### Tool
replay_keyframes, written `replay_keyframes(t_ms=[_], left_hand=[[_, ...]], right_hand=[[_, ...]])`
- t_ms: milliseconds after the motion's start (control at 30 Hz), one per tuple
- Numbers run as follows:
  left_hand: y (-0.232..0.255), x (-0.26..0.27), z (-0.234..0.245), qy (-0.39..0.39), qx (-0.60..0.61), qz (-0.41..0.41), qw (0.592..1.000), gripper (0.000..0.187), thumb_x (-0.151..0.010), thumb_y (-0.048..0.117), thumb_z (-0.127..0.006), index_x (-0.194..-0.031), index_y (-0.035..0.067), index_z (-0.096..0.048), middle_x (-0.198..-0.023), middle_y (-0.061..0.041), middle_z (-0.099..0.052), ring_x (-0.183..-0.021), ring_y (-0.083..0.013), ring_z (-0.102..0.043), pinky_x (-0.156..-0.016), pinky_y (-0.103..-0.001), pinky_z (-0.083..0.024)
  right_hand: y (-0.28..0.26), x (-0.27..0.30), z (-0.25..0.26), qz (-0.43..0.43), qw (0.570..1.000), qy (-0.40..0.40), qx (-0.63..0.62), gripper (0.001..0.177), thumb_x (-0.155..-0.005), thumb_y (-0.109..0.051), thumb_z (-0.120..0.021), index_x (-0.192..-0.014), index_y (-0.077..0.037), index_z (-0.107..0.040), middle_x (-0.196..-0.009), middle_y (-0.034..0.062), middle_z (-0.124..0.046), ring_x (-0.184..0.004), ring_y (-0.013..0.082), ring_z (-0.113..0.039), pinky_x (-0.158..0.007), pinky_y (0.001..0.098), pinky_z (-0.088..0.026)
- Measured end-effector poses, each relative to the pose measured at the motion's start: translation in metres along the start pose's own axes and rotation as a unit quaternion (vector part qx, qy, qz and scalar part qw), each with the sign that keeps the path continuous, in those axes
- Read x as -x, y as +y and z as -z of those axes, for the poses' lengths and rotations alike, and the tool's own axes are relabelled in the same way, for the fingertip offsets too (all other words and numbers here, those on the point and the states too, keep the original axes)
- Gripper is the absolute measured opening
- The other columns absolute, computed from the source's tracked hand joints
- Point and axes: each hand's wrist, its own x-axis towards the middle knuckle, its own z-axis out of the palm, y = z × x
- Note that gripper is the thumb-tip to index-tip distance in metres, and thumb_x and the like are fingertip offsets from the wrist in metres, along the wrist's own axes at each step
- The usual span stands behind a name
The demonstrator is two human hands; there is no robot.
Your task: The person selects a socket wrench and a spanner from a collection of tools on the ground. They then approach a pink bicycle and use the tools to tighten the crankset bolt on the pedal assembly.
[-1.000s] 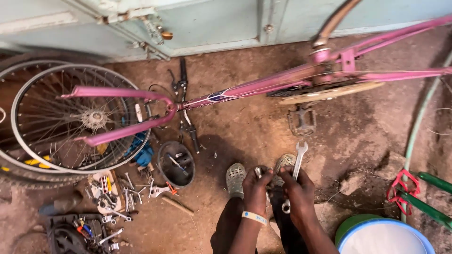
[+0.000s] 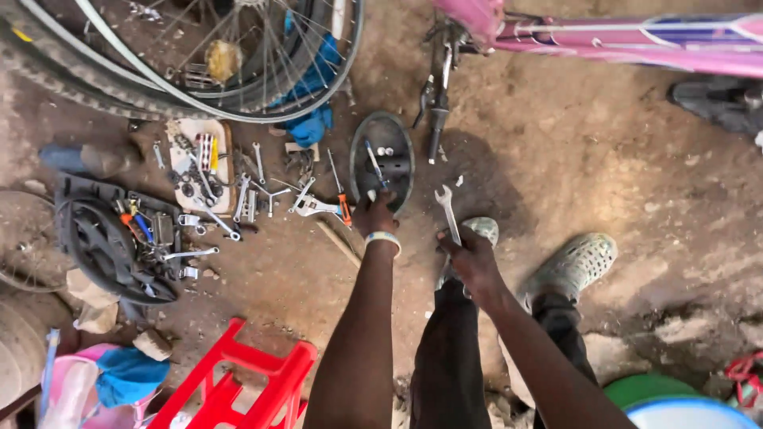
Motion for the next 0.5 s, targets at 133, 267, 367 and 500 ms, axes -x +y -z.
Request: replay_keyframes(t_ms=[133, 267, 367, 500], left_hand=[[-0.025, 0.025, 0.03, 0.024, -0.015, -0.04, 0.999, 0.029, -0.09, 0.014, -0.068, -0.118, 0.006, -0.07, -0.082, -0.006, -0.063, -0.063, -0.0153, -0.057, -0.06, -0.04, -0.045], [0.0, 0.125, 0.04, -0.086, -0.065, 0.008, 0.994, 0.03, -0.09, 0.022, -0.063, -0.113, 0.005, -0.072, -0.098, -0.016, -0.072, -0.076, -0.0236, -0.063, -0.06, -0.043, -0.05], [0.002, 0.186, 0.04, -0.151, -0.003, 0.079, 0.985, 0.037, -0.091, 0.026, -0.06, -0.118, 0.002, -0.069, -0.106, -0.021, -0.073, -0.076, -0.0279, -0.063, -0.06, -0.039, -0.051], [0.015, 0.252, 0.028, -0.249, 0.144, 0.164, 0.944, 0.044, -0.093, 0.025, -0.051, -0.126, 0.003, -0.069, -0.108, -0.015, -0.078, -0.073, -0.0216, -0.063, -0.063, -0.033, -0.047]], right_hand=[[0.007, 0.021, -0.006, -0.027, 1.0, -0.009, -0.005, 0.018, -0.094, -0.021, -0.069, -0.09, -0.004, -0.067, -0.062, 0.0096, -0.054, -0.048, 0.0126, -0.044, -0.043, 0.0256, -0.036], [0.009, 0.038, 0.02, -0.038, 0.999, 0.031, -0.014, 0.019, -0.095, -0.02, -0.07, -0.094, -0.001, -0.068, -0.067, 0.0146, -0.061, -0.05, 0.0139, -0.046, -0.044, 0.0276, -0.038], [-0.024, 0.07, 0.037, -0.042, 0.997, 0.051, -0.027, 0.023, -0.095, -0.022, -0.071, -0.098, 0.001, -0.07, -0.074, 0.0181, -0.065, -0.054, 0.0164, -0.049, -0.048, 0.0297, -0.04], [-0.049, 0.096, 0.071, -0.04, 0.996, 0.046, -0.068, 0.03, -0.098, -0.02, -0.065, -0.121, -0.004, -0.077, -0.081, 0.0075, -0.064, -0.061, 0.0169, -0.047, -0.055, 0.0318, -0.036]])
